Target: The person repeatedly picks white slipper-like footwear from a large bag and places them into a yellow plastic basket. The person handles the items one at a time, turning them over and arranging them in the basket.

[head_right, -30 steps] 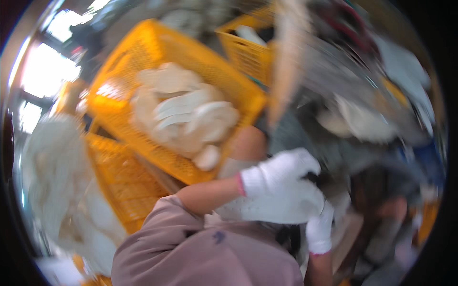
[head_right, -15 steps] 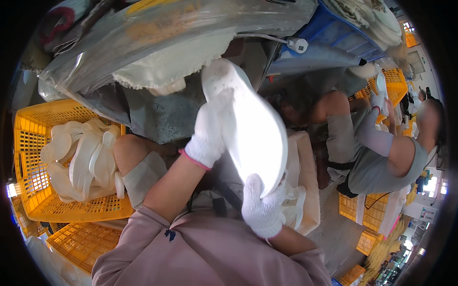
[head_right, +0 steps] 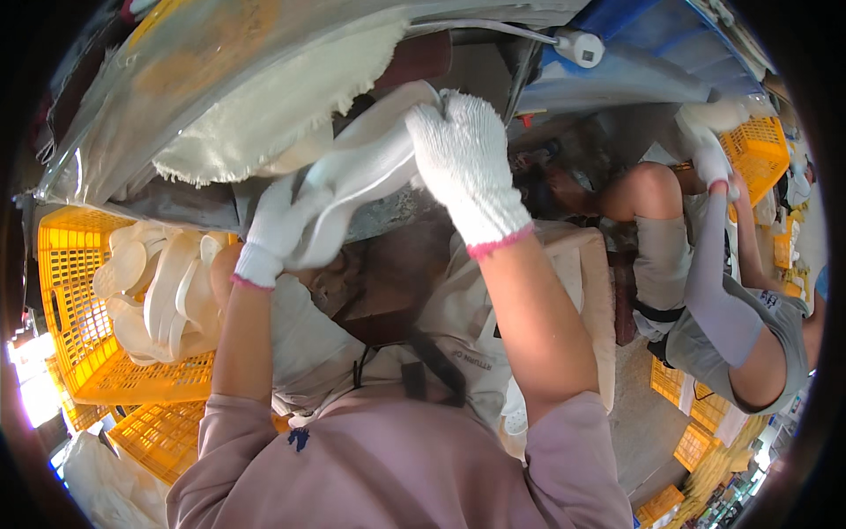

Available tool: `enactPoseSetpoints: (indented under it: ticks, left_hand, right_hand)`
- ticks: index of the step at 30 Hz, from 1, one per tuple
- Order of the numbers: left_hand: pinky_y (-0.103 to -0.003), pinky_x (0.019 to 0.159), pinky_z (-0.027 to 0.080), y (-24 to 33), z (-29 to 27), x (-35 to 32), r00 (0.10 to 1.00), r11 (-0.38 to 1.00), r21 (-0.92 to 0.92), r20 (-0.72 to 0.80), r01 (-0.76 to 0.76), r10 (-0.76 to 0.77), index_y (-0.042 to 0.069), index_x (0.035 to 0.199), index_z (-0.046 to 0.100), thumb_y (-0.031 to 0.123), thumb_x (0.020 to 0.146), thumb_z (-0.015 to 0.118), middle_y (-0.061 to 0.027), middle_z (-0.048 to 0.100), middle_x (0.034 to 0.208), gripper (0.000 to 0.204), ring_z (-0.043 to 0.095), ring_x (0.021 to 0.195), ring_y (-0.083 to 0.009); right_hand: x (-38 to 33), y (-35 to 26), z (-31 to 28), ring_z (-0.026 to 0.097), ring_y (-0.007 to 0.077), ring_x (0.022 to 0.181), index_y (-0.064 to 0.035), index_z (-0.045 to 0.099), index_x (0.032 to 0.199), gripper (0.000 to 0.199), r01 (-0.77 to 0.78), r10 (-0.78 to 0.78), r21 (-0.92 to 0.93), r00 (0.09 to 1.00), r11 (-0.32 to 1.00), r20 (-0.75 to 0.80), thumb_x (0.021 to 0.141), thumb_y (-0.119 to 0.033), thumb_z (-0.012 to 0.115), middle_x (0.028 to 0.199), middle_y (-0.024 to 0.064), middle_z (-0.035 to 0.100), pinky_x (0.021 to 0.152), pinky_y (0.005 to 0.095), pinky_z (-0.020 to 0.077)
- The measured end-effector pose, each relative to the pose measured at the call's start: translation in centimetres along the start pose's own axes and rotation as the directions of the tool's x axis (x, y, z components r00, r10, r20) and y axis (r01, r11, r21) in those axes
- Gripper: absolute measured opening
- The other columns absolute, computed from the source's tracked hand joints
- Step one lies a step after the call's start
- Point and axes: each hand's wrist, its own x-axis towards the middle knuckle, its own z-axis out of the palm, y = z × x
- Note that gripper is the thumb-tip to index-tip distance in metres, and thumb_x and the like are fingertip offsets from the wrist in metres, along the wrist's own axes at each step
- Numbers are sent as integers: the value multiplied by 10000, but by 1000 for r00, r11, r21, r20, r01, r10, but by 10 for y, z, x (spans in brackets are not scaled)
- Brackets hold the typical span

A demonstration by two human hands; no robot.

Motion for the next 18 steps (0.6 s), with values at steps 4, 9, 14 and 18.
enactPoseSetpoints:
  ticks: [4,9,14,18]
  left_hand:
    - [-308,928,549,22,63,-18,994,815,-571,100,96,-47,-54,1381,604,93,955,779,-85,722,1202,484,680,1051,-163]
    - [-264,831,542,71,145,21,966,397,-905,-221,-151,-137,-31,1250,690,146,947,810,-34,734,1103,371,681,946,-123]
    - [-390,855,594,91,165,70,951,332,-937,-195,-108,-240,-61,1266,673,338,995,765,-118,714,1181,490,710,991,-240]
    - [-416,1003,546,48,113,95,963,948,-249,-232,-196,138,-56,1415,611,398,1010,727,-159,682,1338,619,645,1249,-275]
  right_hand:
    - [-11,-31,3,688,488,874,59,669,949,421,-8,21,122,995,992,-99,896,-355,613,904,309,704,786,538,544]
    - [-85,-49,-19,721,288,1137,38,593,1364,557,-137,144,193,989,972,-23,861,-169,714,1257,256,701,911,382,589]
    - [-73,-39,-14,716,445,1114,73,522,1390,646,-87,82,5,913,996,-401,862,-232,734,1168,311,710,937,468,576]
    - [-32,-18,1,759,345,931,93,628,1293,602,-52,91,117,927,992,-364,849,-299,734,1031,255,739,843,411,593]
